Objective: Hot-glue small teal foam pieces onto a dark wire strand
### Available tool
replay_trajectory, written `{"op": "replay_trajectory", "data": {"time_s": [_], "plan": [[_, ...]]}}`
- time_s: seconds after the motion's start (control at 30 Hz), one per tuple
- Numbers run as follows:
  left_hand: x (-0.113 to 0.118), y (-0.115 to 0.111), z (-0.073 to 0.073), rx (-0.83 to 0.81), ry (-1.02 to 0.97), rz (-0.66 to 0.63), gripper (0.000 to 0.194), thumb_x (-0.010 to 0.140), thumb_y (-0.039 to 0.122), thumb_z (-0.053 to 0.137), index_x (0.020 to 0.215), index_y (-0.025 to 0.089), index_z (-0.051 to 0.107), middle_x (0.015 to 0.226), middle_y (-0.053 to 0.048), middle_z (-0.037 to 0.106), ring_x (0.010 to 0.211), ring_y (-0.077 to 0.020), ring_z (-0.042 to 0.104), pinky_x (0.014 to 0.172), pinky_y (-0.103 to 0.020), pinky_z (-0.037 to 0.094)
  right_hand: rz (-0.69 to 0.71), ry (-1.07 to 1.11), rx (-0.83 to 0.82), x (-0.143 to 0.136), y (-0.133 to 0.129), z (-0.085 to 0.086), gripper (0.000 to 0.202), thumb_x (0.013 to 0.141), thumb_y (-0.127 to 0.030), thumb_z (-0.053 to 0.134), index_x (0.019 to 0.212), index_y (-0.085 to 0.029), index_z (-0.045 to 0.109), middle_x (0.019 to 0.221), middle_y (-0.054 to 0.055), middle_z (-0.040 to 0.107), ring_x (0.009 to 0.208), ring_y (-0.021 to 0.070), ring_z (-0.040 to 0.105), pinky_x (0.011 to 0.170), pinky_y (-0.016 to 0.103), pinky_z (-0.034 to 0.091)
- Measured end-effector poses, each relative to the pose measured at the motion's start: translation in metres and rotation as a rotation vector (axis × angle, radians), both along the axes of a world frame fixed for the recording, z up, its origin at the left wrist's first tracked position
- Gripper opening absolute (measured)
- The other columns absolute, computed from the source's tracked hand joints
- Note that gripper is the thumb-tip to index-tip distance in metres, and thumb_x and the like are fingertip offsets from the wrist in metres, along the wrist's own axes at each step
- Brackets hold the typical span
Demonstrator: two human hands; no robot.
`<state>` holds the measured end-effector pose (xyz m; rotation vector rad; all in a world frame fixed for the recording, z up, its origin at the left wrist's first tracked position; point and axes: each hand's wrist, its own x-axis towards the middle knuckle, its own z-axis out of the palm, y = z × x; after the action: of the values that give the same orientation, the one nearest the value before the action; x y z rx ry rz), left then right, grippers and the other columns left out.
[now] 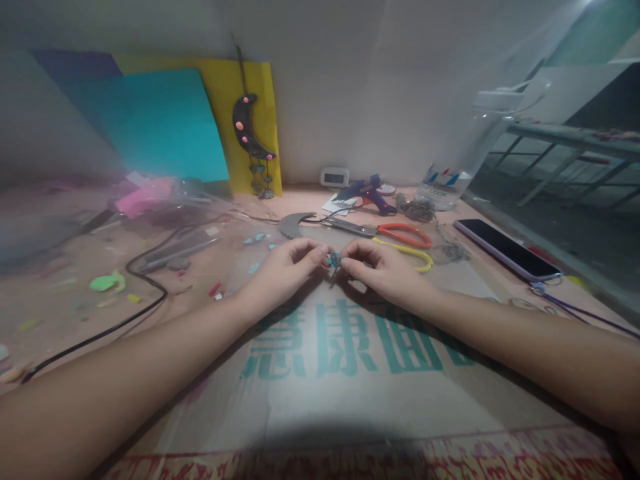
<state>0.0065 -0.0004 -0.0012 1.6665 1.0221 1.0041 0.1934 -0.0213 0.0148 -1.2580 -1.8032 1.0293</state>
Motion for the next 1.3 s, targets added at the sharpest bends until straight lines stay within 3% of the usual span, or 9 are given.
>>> {"op": "replay_trajectory", "data": {"time_s": [0.3,0.47,0.7,1.3], "plan": [[0.000,-0.005,0.011,0.036,0.141,-0.002,0.026,0.081,0.040,0.059,0.071,0.016,0.063,0.070,-0.002,0.066,0.068,-0.0163,0.060,0.064,-0.026,0.046,0.018,-0.161,0.122,0.000,-0.002,0.004,0.012,0.082,-0.027,0.055,0.081,-0.016,0.060,0.071,0.000,0.063,0.058,0.0101,0.053,0.054,0.022,0.042],[-0.001,-0.003,0.006,0.076,0.153,-0.033,0.024,0.083,0.038,0.057,0.074,0.017,0.065,0.072,-0.001,0.068,0.068,-0.0150,0.060,0.066,-0.025,0.045,0.021,-0.120,0.067,-0.001,-0.003,0.004,0.012,0.082,-0.028,0.055,0.080,-0.016,0.059,0.068,-0.001,0.060,0.051,0.0081,0.049,0.047,0.020,0.038],[-0.002,-0.001,0.002,0.024,0.073,-0.067,0.025,0.085,0.039,0.055,0.085,0.017,0.066,0.083,-0.004,0.070,0.080,-0.0178,0.064,0.073,-0.027,0.048,0.000,-0.149,0.080,-0.001,-0.003,0.006,0.012,0.081,-0.026,0.055,0.080,-0.016,0.060,0.068,-0.001,0.060,0.051,0.0078,0.048,0.050,0.021,0.037],[-0.001,-0.002,0.003,0.058,0.180,-0.070,0.021,0.082,0.033,0.055,0.077,0.015,0.063,0.075,-0.002,0.066,0.070,-0.0148,0.060,0.065,-0.025,0.045,0.033,-0.197,0.180,-0.001,-0.003,0.002,0.011,0.082,-0.025,0.056,0.078,-0.016,0.060,0.067,-0.001,0.063,0.054,0.0087,0.051,0.048,0.020,0.036]]}}
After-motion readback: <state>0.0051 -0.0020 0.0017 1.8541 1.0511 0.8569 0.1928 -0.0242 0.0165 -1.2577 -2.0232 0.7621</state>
